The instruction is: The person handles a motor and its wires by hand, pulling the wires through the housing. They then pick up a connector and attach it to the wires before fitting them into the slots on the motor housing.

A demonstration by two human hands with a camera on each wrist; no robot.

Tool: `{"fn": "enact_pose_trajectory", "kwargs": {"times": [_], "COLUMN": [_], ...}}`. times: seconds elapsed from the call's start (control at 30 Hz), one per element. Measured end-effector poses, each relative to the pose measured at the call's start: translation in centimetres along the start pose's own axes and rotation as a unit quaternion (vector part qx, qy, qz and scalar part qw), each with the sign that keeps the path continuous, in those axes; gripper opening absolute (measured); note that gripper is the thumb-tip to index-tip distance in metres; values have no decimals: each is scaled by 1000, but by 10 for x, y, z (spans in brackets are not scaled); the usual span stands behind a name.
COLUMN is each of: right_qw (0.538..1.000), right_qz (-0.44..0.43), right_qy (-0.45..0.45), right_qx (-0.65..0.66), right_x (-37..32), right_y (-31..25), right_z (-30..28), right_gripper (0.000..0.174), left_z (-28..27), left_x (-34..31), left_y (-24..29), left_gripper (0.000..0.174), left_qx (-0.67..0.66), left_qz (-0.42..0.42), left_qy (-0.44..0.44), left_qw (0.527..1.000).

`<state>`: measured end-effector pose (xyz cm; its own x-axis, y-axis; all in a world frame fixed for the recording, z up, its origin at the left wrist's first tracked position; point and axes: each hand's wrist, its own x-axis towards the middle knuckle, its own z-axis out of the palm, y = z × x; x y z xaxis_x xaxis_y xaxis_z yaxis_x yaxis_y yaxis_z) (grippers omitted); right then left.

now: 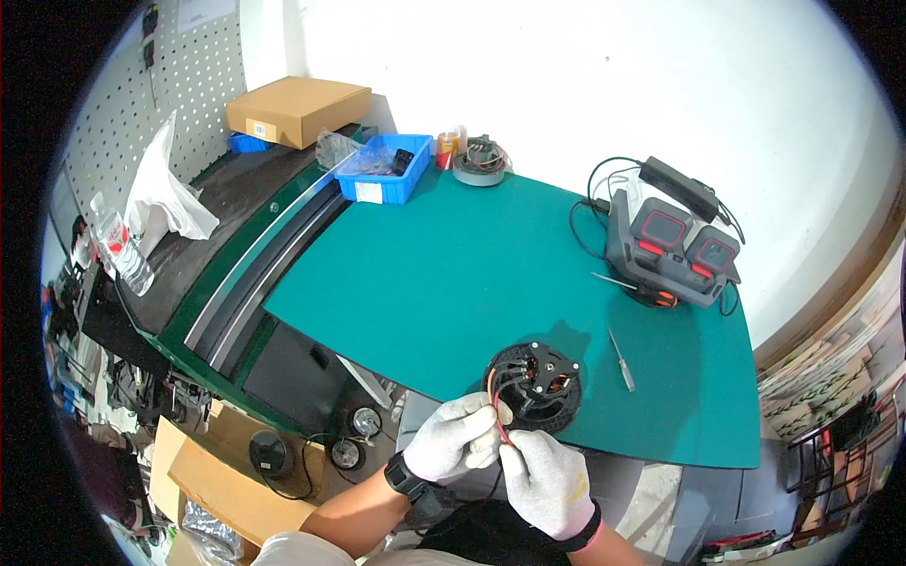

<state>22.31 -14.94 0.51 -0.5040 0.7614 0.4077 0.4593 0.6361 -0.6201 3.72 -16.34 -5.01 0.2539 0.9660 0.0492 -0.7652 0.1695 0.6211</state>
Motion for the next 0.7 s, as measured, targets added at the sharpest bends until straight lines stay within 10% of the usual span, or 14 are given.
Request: {"fn": "enact_pose_trajectory", "kwargs": {"times": [0.7], "right_qw": [1000], "right_qz": [-12], "right_qy": [18], "right_qx": [-8], "right_x": [-2], "right_y": [0], "right_z": [-1], "right_gripper": [8], "left_z": [-7], "left_x": [-5], "left_y": [-16], "left_gripper": [23], "left_qx": [25], "left_qz": [10], "left_qy": [6], "left_qw": [1000]}}
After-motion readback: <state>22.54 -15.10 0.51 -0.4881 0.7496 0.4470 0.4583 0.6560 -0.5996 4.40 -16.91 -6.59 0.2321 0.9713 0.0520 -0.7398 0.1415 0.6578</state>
